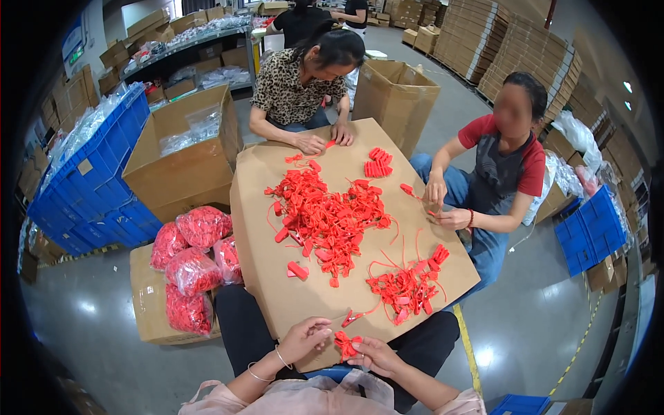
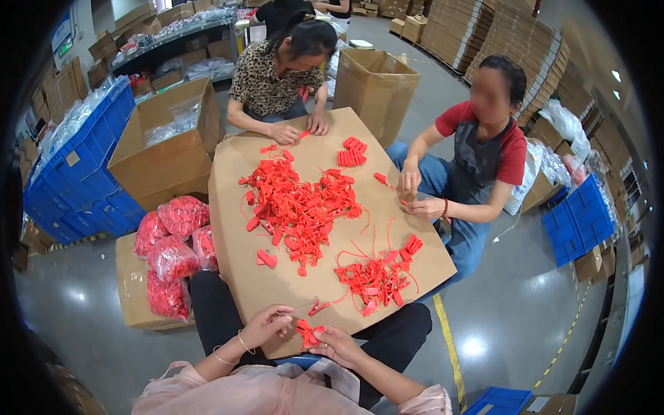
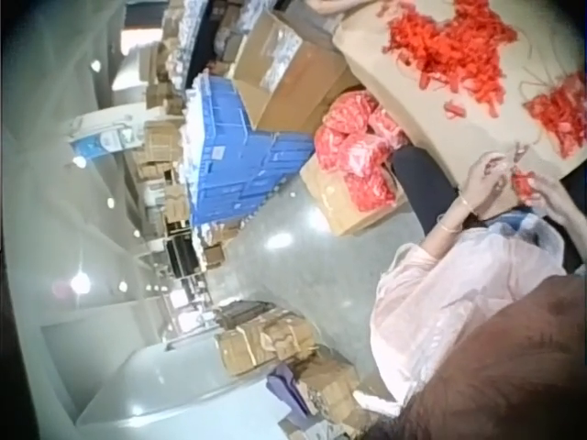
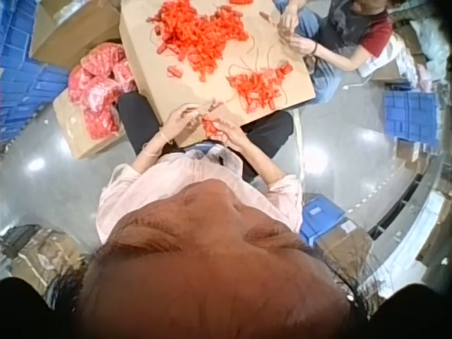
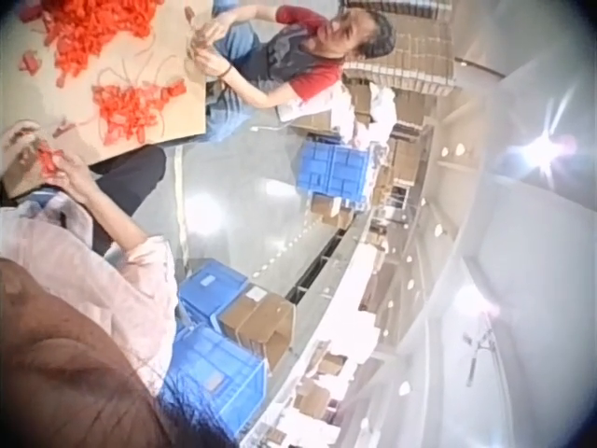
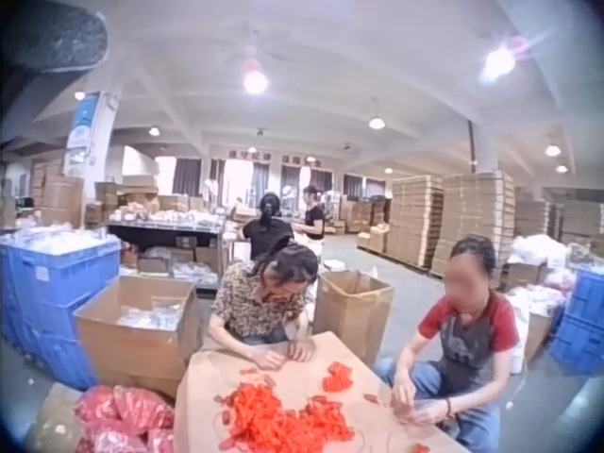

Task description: Attaching red plastic tags to strings at a factory workstation.

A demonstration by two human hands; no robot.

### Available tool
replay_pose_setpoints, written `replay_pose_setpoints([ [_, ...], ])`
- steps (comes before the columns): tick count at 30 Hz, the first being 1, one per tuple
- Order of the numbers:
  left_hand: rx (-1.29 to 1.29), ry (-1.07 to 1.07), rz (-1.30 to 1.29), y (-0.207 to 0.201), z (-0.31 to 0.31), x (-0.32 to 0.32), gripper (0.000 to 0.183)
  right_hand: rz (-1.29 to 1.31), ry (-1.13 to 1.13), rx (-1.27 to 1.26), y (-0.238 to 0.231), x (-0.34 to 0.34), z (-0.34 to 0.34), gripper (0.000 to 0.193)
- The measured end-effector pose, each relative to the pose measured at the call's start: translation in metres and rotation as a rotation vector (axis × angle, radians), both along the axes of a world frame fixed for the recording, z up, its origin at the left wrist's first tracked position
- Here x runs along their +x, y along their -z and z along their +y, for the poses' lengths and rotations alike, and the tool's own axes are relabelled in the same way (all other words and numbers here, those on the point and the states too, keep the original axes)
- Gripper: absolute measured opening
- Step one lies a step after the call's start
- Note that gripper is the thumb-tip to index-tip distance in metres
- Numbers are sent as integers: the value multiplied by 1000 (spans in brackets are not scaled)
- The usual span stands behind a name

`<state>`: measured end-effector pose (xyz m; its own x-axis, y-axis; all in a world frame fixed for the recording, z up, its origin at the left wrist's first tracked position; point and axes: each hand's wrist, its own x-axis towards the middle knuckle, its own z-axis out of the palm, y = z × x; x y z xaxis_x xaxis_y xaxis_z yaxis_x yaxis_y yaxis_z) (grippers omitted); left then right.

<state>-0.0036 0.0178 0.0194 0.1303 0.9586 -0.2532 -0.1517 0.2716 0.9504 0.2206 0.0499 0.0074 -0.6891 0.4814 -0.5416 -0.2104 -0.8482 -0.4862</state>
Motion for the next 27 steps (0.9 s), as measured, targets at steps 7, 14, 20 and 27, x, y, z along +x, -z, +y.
replay_pose_setpoints([
  [7, -139, -72, 59, 20, -17, -31, 26, 18, 135, 133, -58, -18, 170, 25],
  [14, -145, 22, 12, 13, -5, -7, 24, -3, 516, 999, -186, -46, 441, 19],
  [20, -86, 39, 274, 35, -2, -26, 24, -201, -316, 1010, -65, -95, 221, 29],
  [27, 84, -88, 685, 31, 42, -49, 19, -449, -360, 1151, -92, -26, 122, 28],
])
